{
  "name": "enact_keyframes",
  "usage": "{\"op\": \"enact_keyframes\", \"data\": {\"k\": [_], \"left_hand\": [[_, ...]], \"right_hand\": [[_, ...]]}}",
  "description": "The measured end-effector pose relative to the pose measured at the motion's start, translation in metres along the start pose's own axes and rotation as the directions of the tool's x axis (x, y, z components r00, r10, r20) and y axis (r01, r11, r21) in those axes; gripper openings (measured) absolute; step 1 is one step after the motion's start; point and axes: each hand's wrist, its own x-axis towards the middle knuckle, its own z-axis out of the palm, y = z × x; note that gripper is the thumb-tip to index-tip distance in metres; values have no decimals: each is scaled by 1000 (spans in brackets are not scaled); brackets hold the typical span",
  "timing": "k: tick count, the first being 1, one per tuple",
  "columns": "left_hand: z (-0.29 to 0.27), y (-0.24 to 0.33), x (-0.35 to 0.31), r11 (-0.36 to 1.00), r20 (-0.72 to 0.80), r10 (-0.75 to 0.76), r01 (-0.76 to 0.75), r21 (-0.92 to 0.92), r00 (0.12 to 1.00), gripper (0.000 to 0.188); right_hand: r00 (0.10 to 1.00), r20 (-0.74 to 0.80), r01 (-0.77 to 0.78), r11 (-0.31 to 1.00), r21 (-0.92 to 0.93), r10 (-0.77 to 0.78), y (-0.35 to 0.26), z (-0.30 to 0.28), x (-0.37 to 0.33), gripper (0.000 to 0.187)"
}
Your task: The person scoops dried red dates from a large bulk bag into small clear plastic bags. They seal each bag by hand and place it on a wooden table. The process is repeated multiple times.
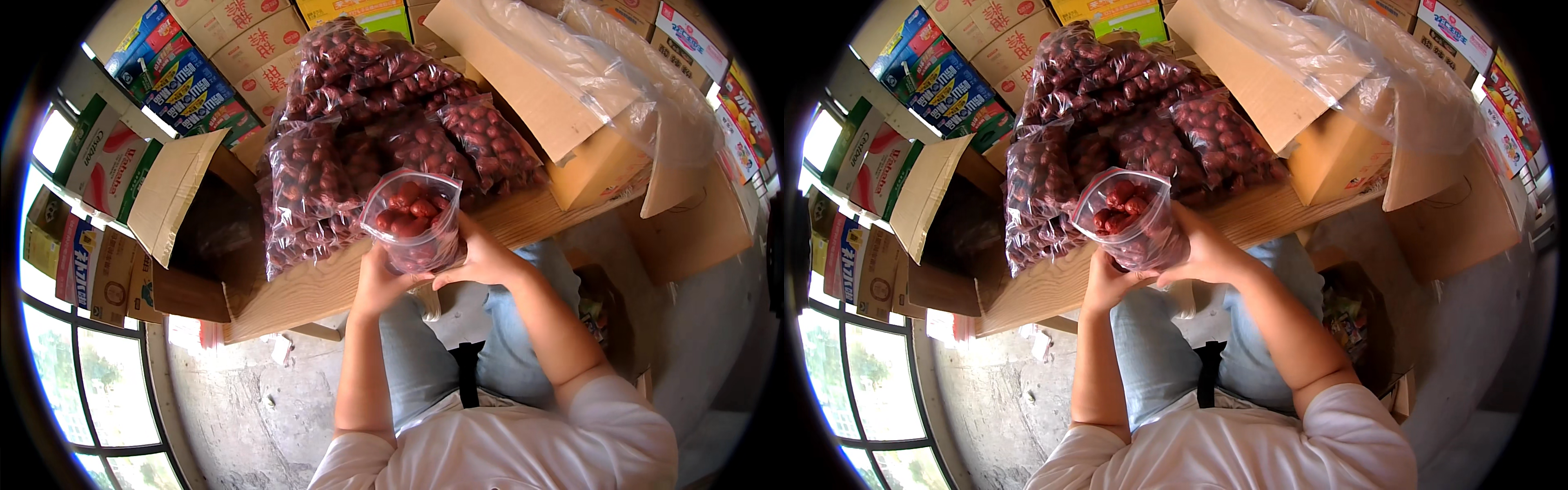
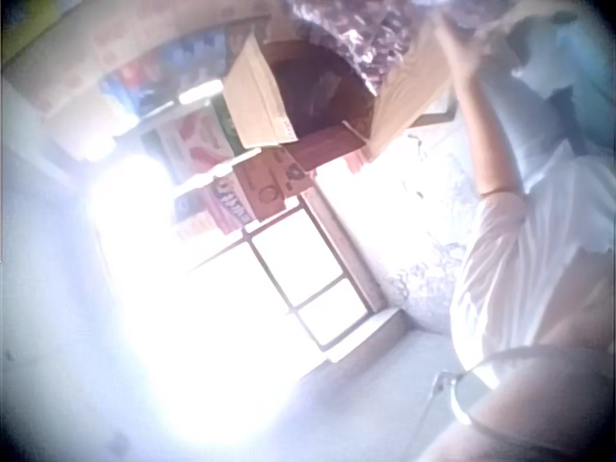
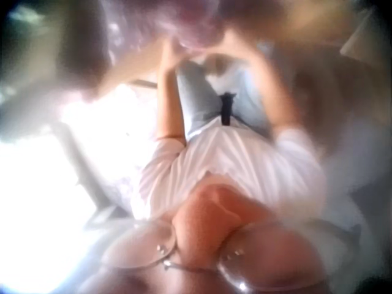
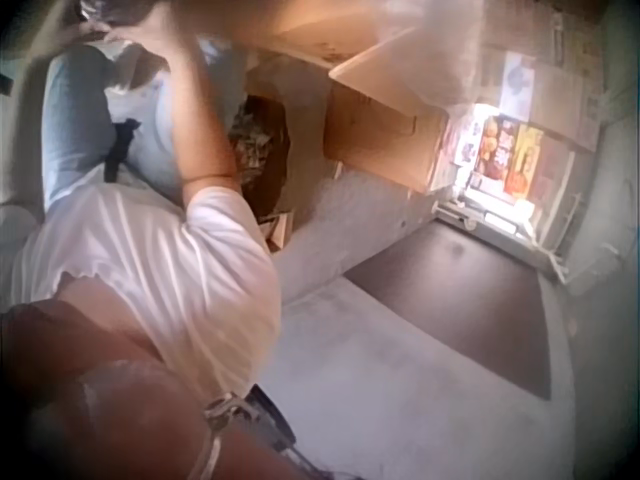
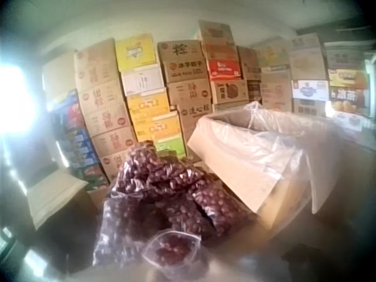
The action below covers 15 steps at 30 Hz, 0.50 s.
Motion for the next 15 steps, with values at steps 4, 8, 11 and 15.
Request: {"op": "enact_keyframes", "data": {"k": [4,8,11,15], "left_hand": [[4,2,1,999,-38,39,-38,27,999,63],[8,4,2,998,-30,39,-38,56,999,64],[8,-4,2,994,-21,52,-53,-98,998,76],[9,-3,5,990,15,141,-141,-5,990,79]], "right_hand": [[995,-10,-104,989,-108,103,0,-8,-4,106],[985,-120,-141,984,-112,128,14,-2,-7,89],[977,-140,-180,974,-140,160,12,-2,-5,75],[972,-152,-201,970,-134,181,8,-5,-5,65]]}}
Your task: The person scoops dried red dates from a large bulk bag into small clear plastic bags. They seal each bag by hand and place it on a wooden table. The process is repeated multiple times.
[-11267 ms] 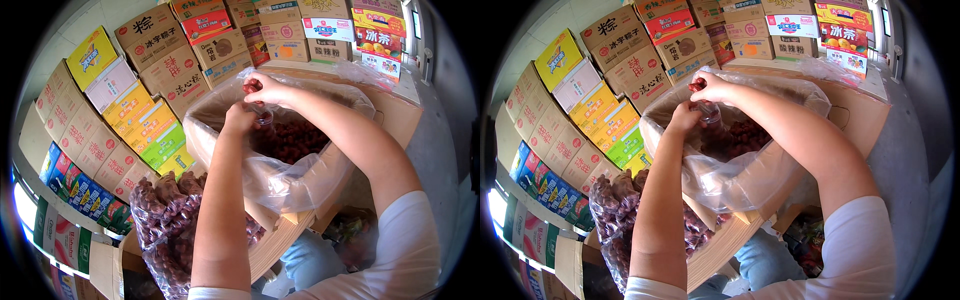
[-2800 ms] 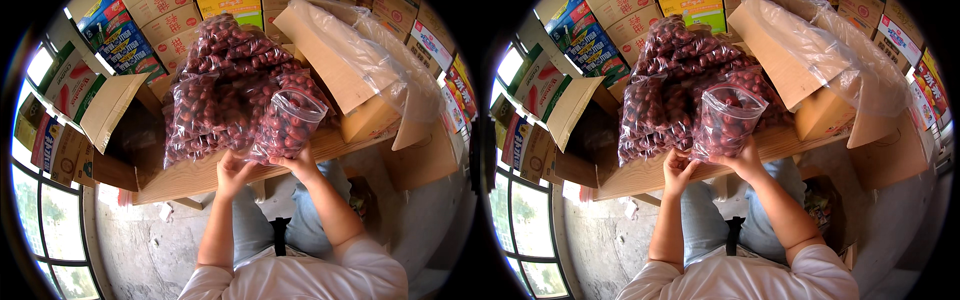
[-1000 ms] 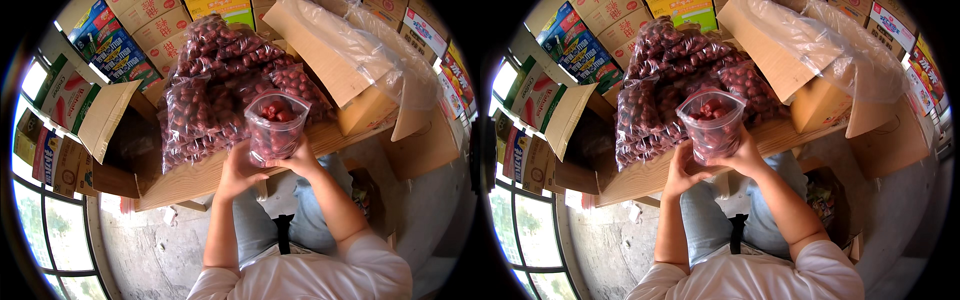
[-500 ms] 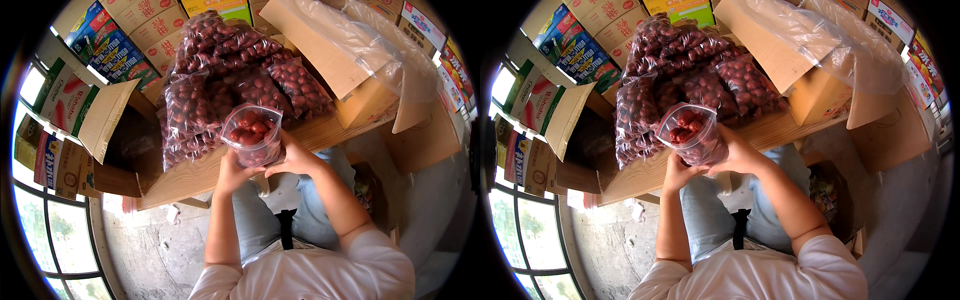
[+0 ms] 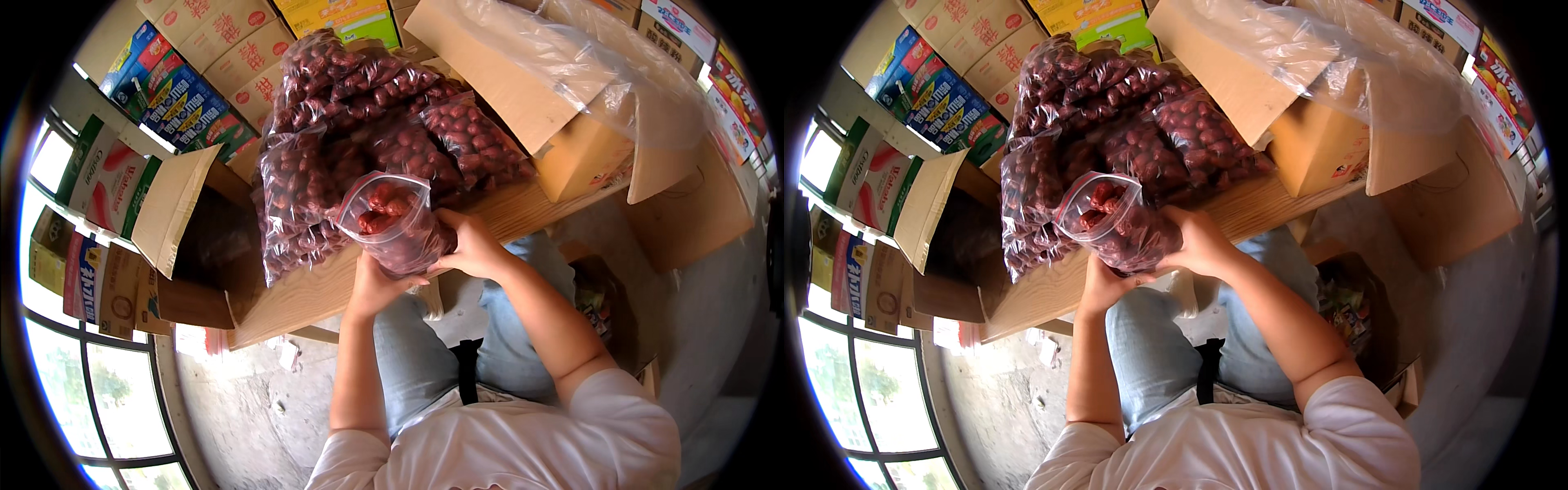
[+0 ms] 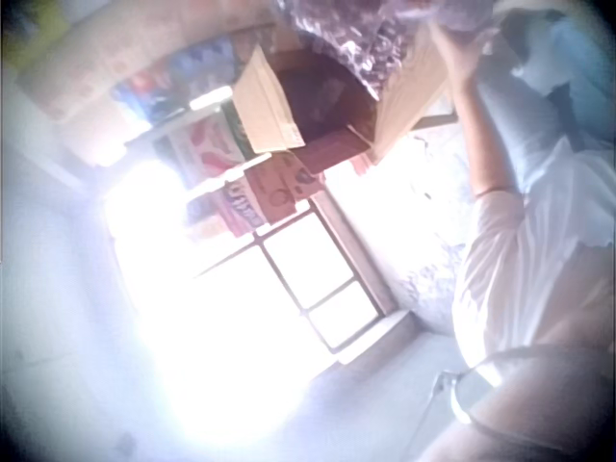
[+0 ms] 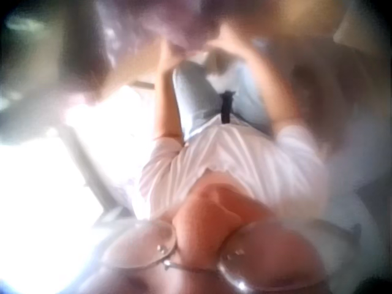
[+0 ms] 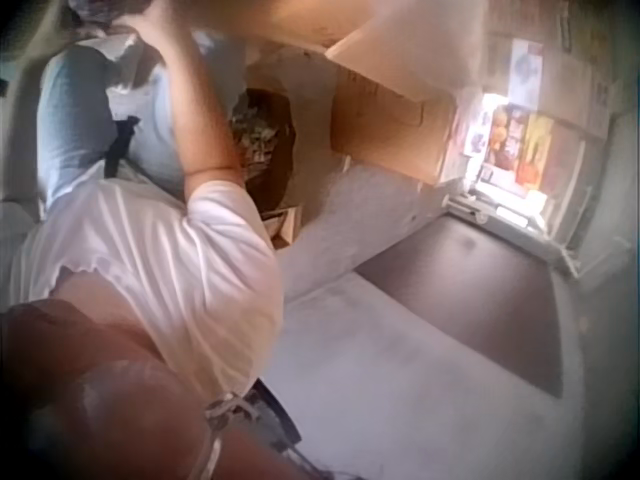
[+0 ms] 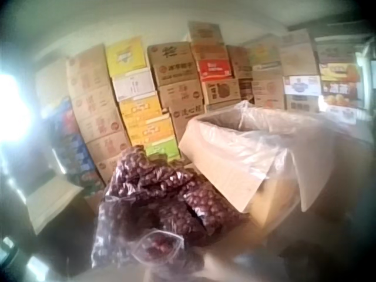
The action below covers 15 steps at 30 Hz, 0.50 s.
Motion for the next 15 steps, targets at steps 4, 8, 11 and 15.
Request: {"op": "enact_keyframes", "data": {"k": [4,8,11,15], "left_hand": [[-5,-1,-1,983,12,19,-21,182,1000,77],[-7,15,4,958,48,-5,-9,287,999,74],[-3,31,6,956,33,-56,44,290,998,67],[-4,24,4,965,66,37,-53,257,997,75]], "right_hand": [[998,7,59,998,-28,-59,2,1,-1,73],[977,-13,212,977,-29,-212,5,2,-1,73],[981,-11,190,978,-81,-192,8,3,-2,68],[990,-6,142,983,-115,-144,15,3,-1,62]]}}
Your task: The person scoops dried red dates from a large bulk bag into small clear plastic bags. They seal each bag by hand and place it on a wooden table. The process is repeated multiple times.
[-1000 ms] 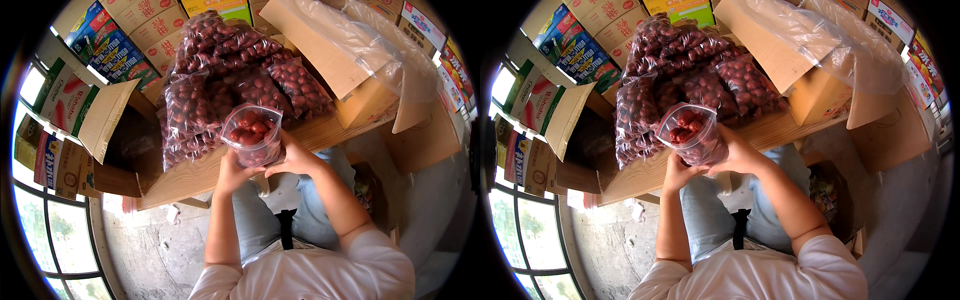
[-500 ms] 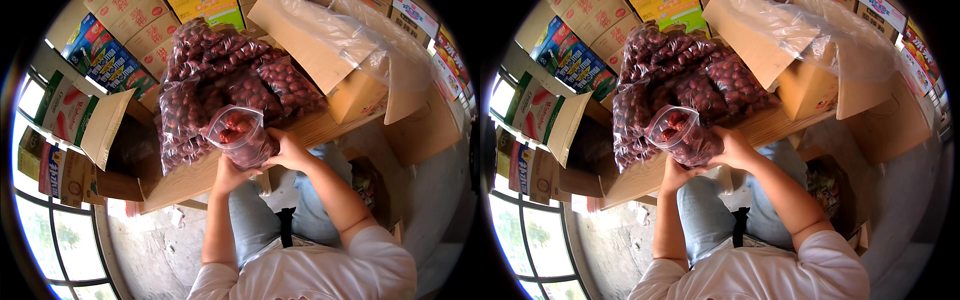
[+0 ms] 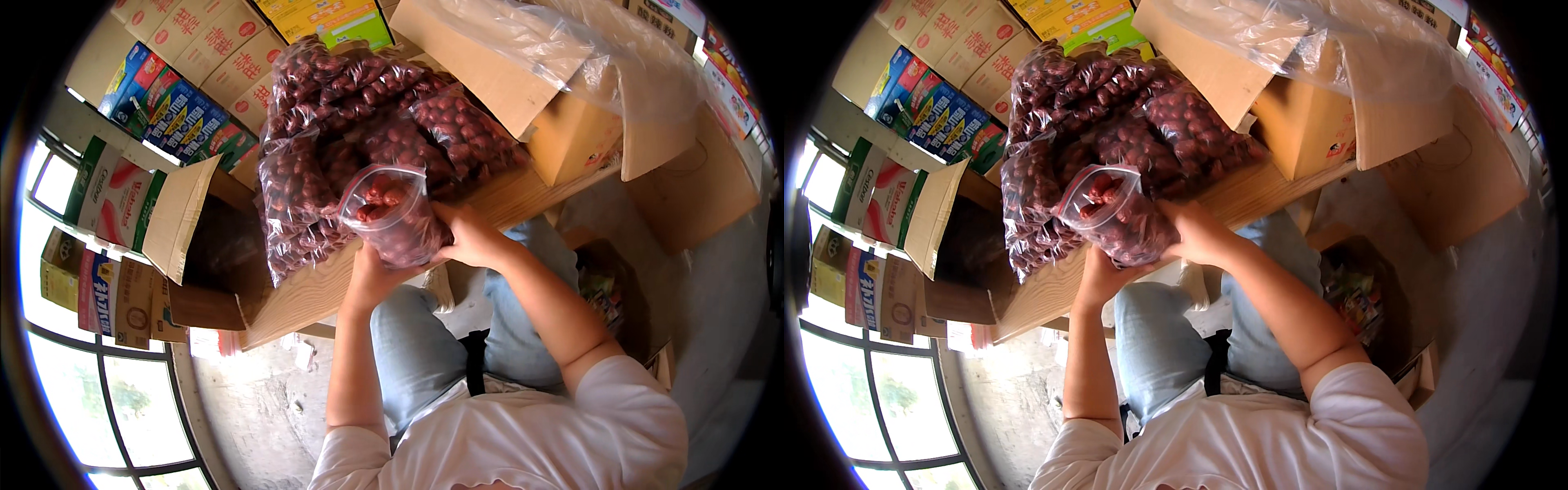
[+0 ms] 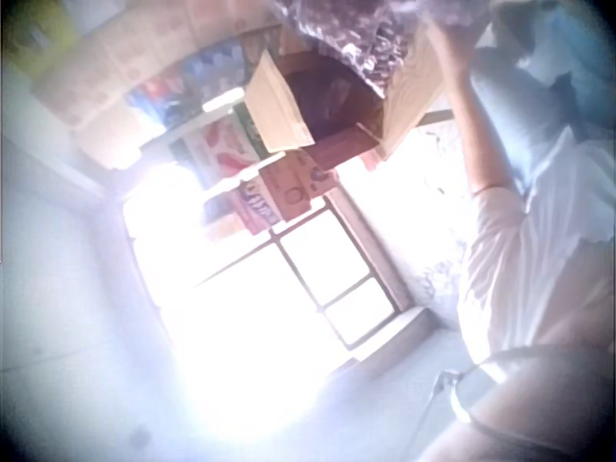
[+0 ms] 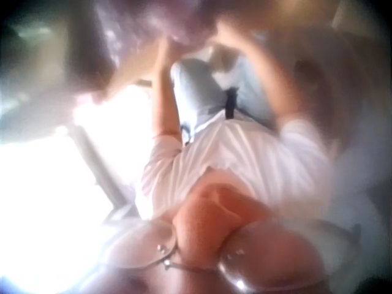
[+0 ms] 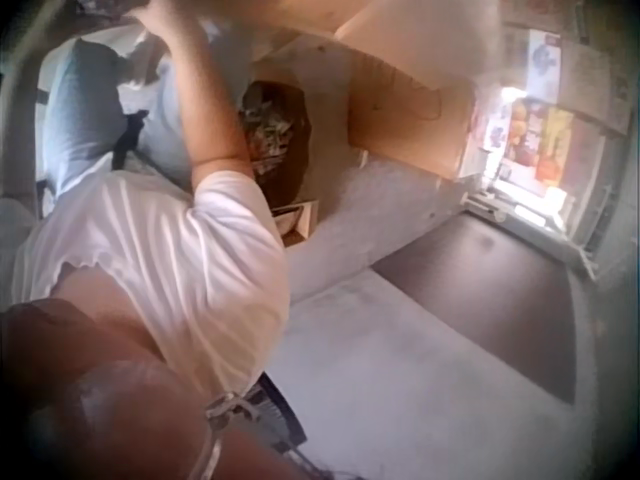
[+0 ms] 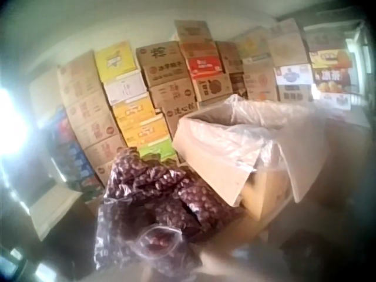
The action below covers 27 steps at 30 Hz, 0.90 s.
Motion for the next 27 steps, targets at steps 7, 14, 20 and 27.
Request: {"op": "enact_keyframes", "data": {"k": [7,14,20,27], "left_hand": [[-1,9,5,973,2,-83,81,-214,997,76],[-4,10,7,985,-30,-109,104,-138,994,76],[-11,21,4,1000,8,-23,23,-13,1000,89],[-8,25,7,999,-116,-19,14,-48,993,87]], "right_hand": [[998,47,-30,993,-115,36,-7,-5,-2,73],[998,-18,62,883,466,-60,-20,-1,4,78],[1000,3,17,842,539,-22,-11,1,6,69],[999,27,2,856,517,-19,-12,0,7,67]]}}
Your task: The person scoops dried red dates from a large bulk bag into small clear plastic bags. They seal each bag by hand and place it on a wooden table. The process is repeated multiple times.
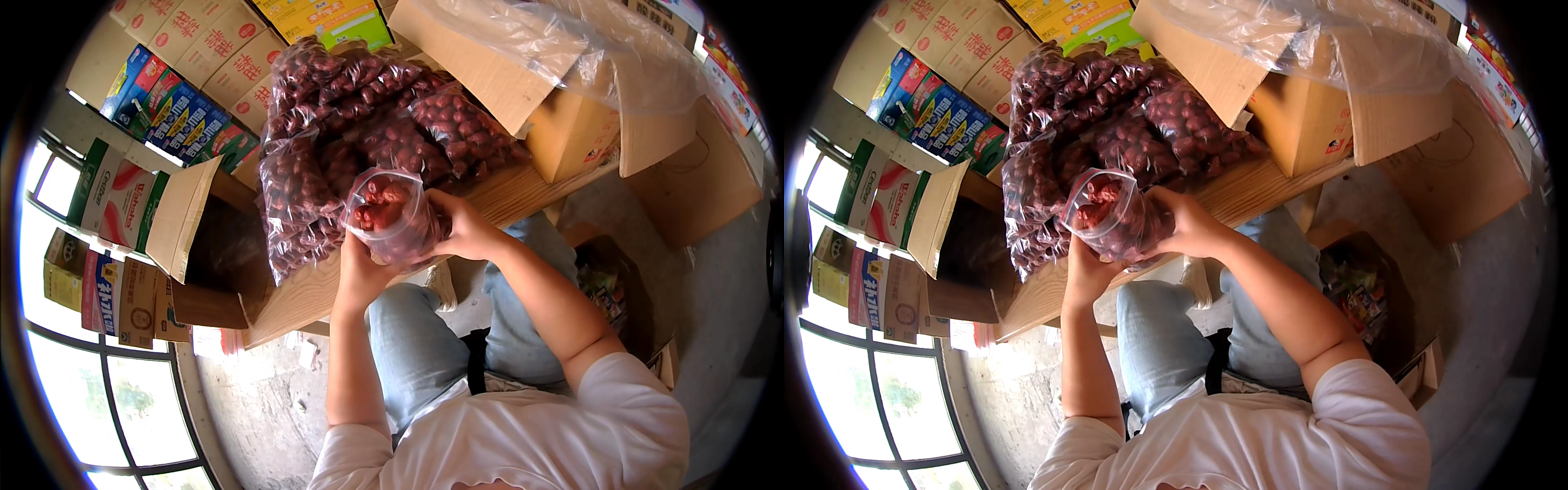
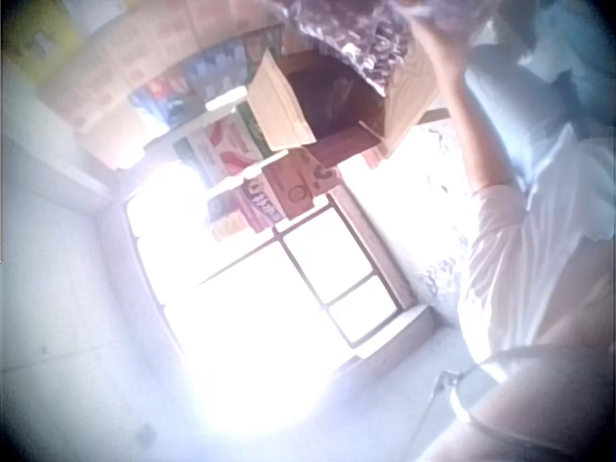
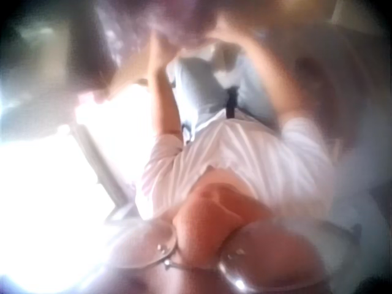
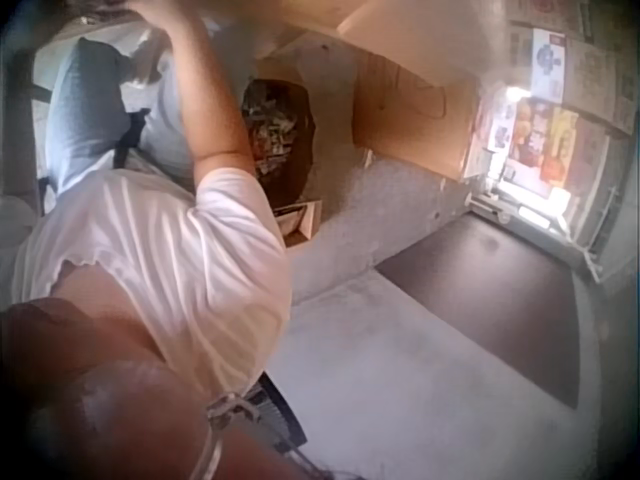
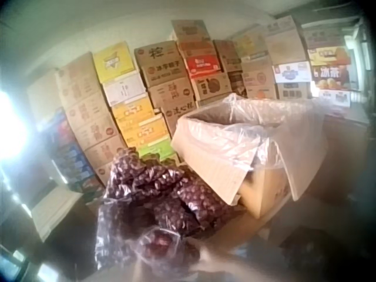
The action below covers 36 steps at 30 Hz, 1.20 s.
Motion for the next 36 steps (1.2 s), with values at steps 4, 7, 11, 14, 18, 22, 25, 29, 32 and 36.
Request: {"op": "enact_keyframes", "data": {"k": [4,7,11,14,18,22,25,29,32,36], "left_hand": [[1,5,6,1000,33,7,-7,-16,999,85],[0,6,9,999,29,-16,14,45,999,81],[2,10,9,996,17,15,-16,83,1000,81],[-3,15,5,997,63,48,-51,60,997,94],[-6,22,4,952,88,49,-20,-304,995,115],[-4,28,8,953,64,25,-4,-303,998,109],[-3,32,13,981,5,28,-27,-194,1000,98],[-6,29,16,995,-55,78,-82,-65,995,82],[-5,33,18,994,-59,82,-86,-62,995,80],[-10,36,17,995,8,56,-56,-81,998,85]], "right_hand": [[996,32,81,996,41,-82,-9,1,-1,85],[994,23,101,964,248,-110,-20,4,2,96],[994,10,100,967,233,-105,-21,10,6,97],[995,-8,95,980,176,-95,-17,9,8,91],[994,-2,108,982,154,-109,-22,9,11,84],[997,13,68,983,168,-72,-17,9,14,83],[989,8,144,988,53,-145,-23,9,14,83],[990,16,136,976,172,-140,-41,2,13,84],[993,37,106,980,167,-113,-49,-3,16,85],[998,11,58,992,109,-59,-52,-1,18,74]]}}
